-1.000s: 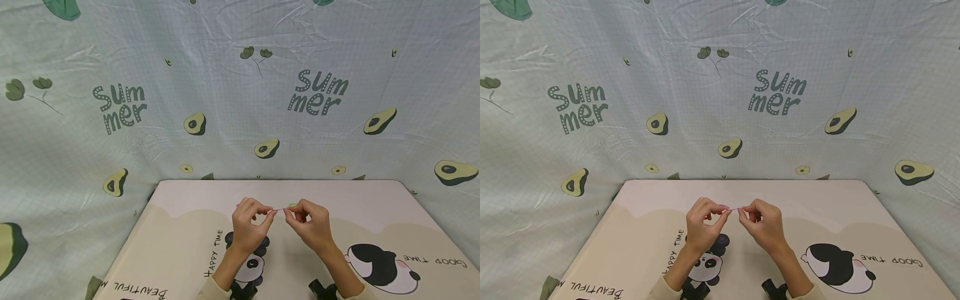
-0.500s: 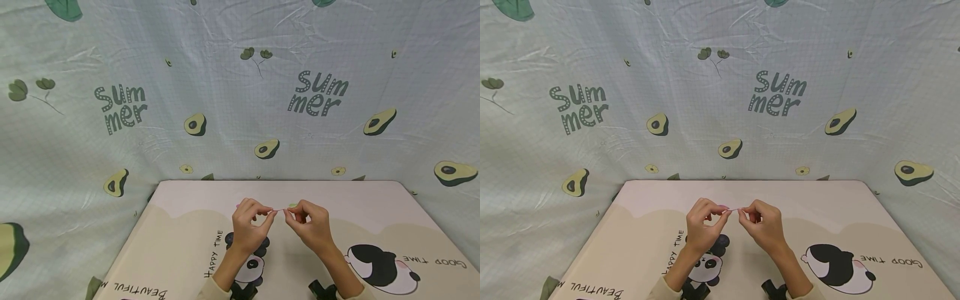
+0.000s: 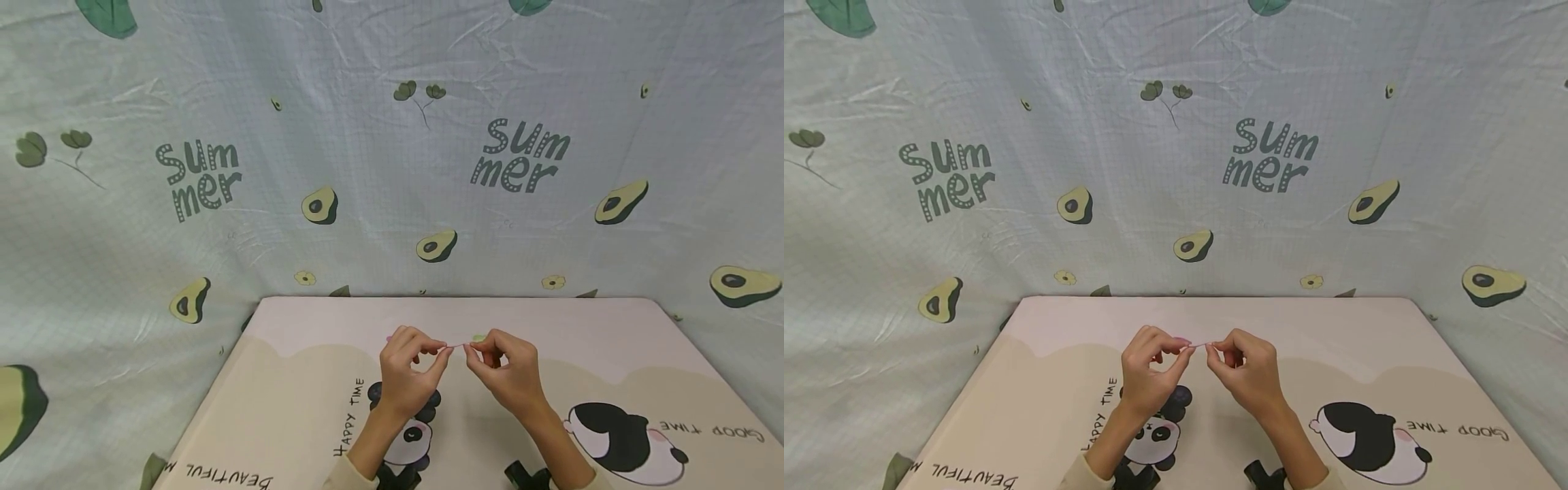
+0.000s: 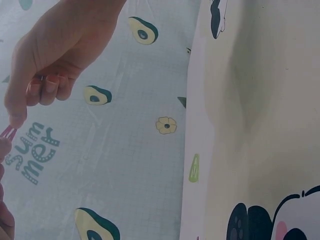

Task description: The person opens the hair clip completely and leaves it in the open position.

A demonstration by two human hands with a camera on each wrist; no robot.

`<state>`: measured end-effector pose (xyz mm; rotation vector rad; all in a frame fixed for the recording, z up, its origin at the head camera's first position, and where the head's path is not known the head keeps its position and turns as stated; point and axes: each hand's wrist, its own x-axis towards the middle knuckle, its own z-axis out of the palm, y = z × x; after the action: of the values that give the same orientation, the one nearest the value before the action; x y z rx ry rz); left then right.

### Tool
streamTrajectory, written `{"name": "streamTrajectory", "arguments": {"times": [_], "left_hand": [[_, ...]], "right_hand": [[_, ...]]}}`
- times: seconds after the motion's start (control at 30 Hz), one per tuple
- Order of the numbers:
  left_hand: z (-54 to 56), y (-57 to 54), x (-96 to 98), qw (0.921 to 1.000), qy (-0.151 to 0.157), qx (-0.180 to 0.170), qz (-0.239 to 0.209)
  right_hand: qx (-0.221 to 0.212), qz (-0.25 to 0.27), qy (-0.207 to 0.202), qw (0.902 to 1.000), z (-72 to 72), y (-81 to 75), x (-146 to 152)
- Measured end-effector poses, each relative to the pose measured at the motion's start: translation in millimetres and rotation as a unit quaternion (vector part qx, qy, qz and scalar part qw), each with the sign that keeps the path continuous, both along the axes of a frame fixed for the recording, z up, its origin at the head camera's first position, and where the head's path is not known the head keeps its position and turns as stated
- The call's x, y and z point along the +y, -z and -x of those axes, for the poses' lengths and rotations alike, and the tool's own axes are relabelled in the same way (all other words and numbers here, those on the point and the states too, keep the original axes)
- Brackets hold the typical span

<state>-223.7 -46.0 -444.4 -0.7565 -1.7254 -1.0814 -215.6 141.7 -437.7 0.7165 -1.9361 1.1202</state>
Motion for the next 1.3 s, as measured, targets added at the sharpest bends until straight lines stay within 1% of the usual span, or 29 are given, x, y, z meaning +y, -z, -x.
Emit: {"name": "streamTrajectory", "arguments": {"times": [0.27,0.57,0.8,1.07,1.3], "left_hand": [[-1.0,1.0,-1.2,1.0000,0.001,0.006,0.003],[-2.6,0.6,-3.1,1.0000,0.007,0.004,0.002],[-1.1,-1.7,-2.1,0.9998,0.010,0.016,-0.004],[-1.0,-1.4,-2.1,1.0000,0.004,0.009,0.001],[0.1,1.0,-1.2,1.0000,0.005,0.003,0.003]], "right_hand": [[0.013,0.008,-0.010,0.9998,-0.8,1.2,-1.6],[0.009,0.011,-0.016,0.9998,-2.0,2.3,-1.9],[0.014,0.004,-0.025,0.9996,0.0,3.0,-0.8],[0.010,0.003,-0.025,0.9996,0.3,4.2,0.2],[0.003,-0.003,-0.016,0.9999,-0.4,2.1,1.4]]}}
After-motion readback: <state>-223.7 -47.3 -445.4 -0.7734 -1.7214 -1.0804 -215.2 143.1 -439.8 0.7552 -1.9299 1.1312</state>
